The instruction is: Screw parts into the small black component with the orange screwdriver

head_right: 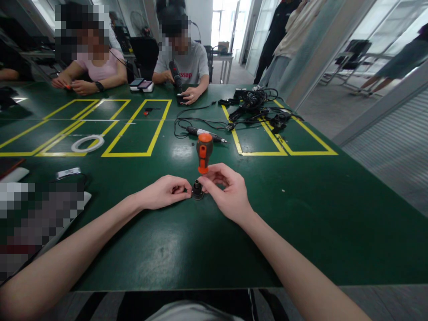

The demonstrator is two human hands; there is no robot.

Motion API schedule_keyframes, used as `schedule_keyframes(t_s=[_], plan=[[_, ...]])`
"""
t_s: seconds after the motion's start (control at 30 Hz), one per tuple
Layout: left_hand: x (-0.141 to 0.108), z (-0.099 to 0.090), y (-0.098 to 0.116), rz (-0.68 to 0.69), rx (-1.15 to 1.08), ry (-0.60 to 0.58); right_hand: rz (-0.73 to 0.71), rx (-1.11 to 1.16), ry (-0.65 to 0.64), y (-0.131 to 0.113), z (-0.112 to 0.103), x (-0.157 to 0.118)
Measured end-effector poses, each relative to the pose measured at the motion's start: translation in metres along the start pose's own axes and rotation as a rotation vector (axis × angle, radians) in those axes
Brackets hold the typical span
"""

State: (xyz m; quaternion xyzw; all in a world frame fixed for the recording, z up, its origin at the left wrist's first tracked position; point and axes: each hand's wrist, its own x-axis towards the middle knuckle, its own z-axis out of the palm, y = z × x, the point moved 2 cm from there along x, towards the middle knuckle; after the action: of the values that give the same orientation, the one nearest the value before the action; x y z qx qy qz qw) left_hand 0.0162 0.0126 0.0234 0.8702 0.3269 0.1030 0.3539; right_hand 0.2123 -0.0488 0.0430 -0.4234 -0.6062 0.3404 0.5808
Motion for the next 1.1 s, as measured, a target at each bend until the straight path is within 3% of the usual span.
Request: schedule_keyframes(t_s=[0.3, 0.53, 1.1], plan=[[-0.0005, 0.0021, -0.0006, 0.019, -0.016, 0.006, -0.066, 0.009, -0.015, -0.0044, 0.0006, 0.0008], [-0.0008, 0.0016, 0.0000, 0.023, 0.010, -0.001, -0.002, 0.075, -0.063, -0.0018, 0.0012, 0.0006], [0.0000, 0.0008, -0.0012, -0.002, -0.045, -0.013, -0.021, 0.105, -0.015, -0.0028, 0.0024, -0.0002]])
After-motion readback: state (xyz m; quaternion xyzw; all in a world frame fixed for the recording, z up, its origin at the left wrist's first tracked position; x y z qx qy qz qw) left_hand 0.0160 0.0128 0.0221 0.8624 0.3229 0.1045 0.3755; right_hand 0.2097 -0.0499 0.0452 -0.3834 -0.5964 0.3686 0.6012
